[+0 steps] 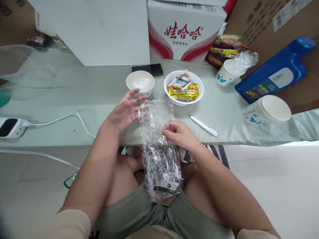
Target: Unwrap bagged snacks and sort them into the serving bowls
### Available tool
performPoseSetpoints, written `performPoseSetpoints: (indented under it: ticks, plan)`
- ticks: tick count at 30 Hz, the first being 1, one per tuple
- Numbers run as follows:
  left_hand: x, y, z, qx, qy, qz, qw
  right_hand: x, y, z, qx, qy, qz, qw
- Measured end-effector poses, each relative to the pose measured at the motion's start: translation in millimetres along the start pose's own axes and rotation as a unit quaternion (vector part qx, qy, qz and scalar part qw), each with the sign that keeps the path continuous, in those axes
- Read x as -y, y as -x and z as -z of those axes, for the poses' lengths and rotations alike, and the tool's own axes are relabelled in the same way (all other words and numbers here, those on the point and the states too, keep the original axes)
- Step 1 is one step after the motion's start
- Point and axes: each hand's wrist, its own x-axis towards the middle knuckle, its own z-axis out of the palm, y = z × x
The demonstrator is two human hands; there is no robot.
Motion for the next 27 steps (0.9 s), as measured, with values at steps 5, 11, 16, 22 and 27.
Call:
performPoseSetpoints:
  ticks: [5,11,16,22,27]
  plan:
    - [26,-1,-23,0.07,0.01,0.101,0.992,-1,0,4,-0.162,0.034,0.07,0.984]
    - [36,-3,-47,0.037,-0.145,0.1,0.984,-7,1,11,-0.254,0.015,0.113,0.961]
    - [32,-4,-38,0.078,-0.172,0.075,0.979,-11,0,22,-0.158,-0.023,0.05,0.986]
    - [33,-5,-36,0.077,-0.156,0.041,0.984,-17,-6,28,-0.192,-0.183,0.06,0.962]
    - [33,-11,-34,0.038,-0.12,-0.021,0.992,-15,-6,33,-0.164,-0.257,0.02,0.952]
